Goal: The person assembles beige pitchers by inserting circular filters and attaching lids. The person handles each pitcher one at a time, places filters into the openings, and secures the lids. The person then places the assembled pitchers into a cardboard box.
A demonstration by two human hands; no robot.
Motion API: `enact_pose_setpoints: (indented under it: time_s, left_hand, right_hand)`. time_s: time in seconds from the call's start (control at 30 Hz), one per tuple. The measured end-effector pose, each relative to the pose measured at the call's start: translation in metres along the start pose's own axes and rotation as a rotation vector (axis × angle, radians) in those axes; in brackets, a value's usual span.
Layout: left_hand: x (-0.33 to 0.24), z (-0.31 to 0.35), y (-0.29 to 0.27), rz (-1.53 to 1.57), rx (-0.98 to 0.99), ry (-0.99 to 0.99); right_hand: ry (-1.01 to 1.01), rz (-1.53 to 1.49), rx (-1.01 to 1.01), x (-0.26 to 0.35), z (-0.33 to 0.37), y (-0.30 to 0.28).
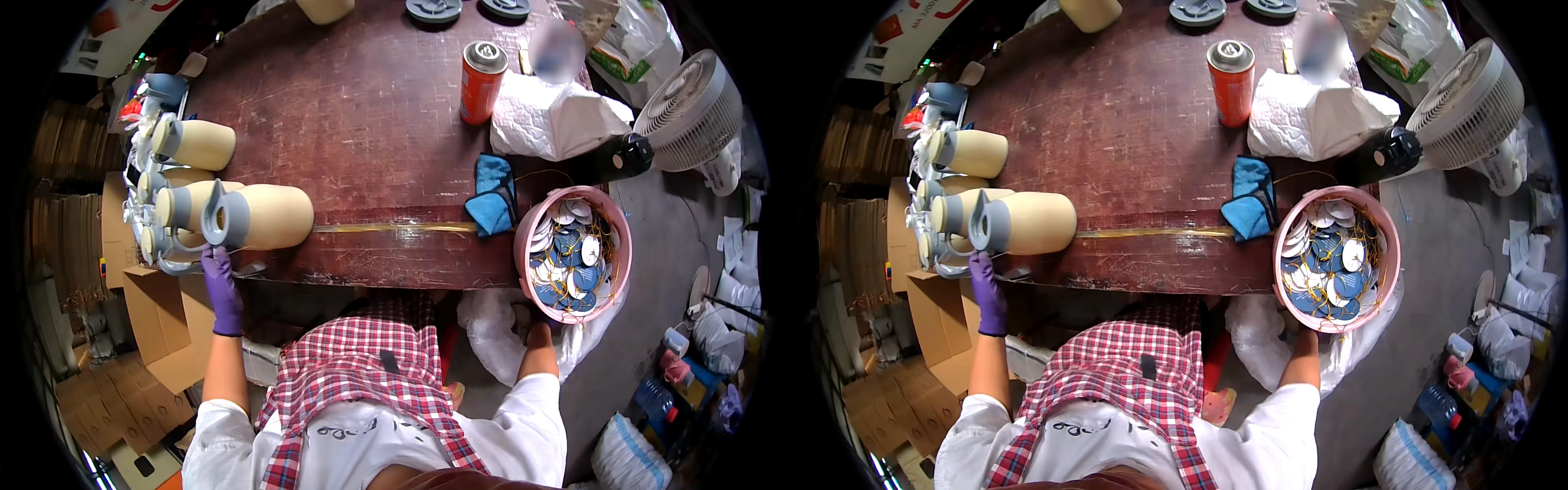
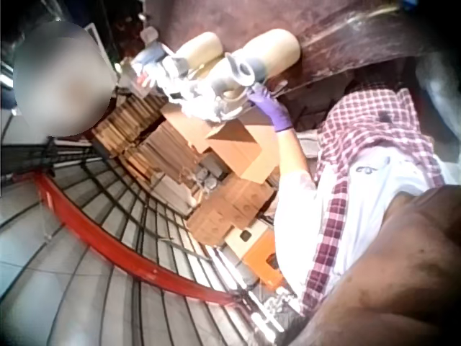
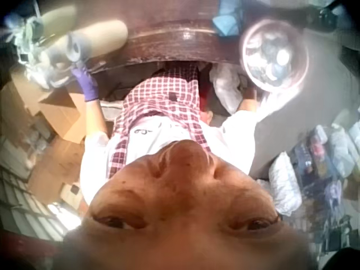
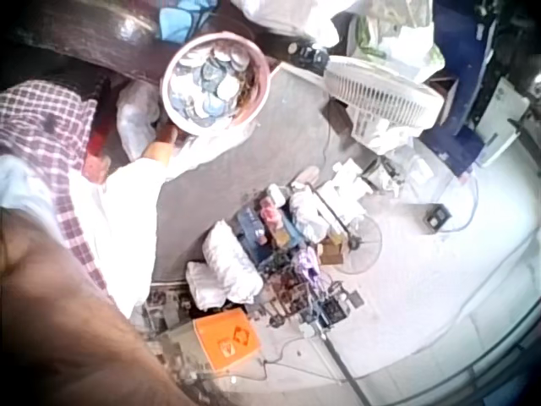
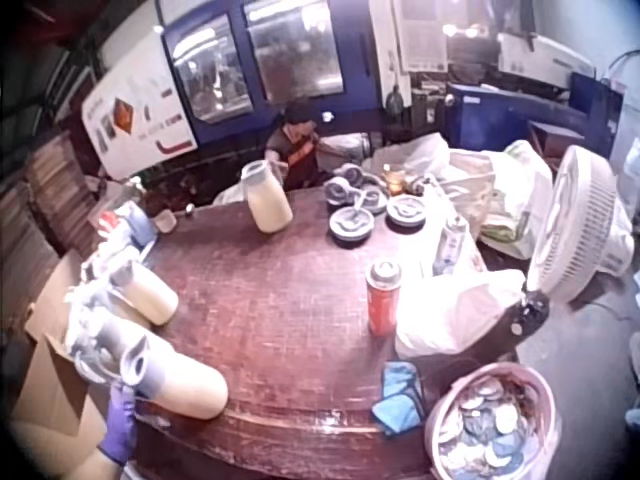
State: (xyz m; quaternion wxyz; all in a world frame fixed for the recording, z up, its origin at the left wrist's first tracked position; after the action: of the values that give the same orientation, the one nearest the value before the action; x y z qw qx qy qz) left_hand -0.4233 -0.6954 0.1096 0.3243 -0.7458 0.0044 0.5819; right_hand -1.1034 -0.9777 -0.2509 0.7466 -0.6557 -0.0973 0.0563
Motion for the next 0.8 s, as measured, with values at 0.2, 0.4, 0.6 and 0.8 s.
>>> enact_pose_setpoints:
  time_s: [0.2, 0.4, 0.6, 0.8]
  left_hand:
    - [0.058, 0.039, 0.017, 0.130, 0.001, -0.173]
    - [0.125, 0.024, 0.034, 0.921, 0.210, -0.254]
    - [-0.055, 0.011, -0.065, 0.416, 0.344, 0.299]
    - [-0.065, 0.032, -0.104, 0.610, 0.476, 0.054]
  right_hand:
    - [0.043, -0.381, -0.066, 0.036, 0.104, -0.142]
    - [0.012, -1.186, 0.173, 0.244, 0.126, -0.299]
    - [-0.515, -1.382, 0.168, 0.452, 0.100, -0.479]
    - [-0.984, -1.111, 0.210, 0.536, 0.125, -0.492]
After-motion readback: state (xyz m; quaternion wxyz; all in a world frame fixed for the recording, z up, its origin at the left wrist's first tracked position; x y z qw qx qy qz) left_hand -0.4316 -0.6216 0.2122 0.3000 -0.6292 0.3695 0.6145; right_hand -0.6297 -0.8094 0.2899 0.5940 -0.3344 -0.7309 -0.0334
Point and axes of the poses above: each hand's wrist, its own z-axis away from the middle knuckle, its own y-axis out of the palm, x = y × z, the point moved 4 cm from there along -z, towards the middle knuckle, and after that the axes turned 2 degrees about -x, right-handed, at the moved point
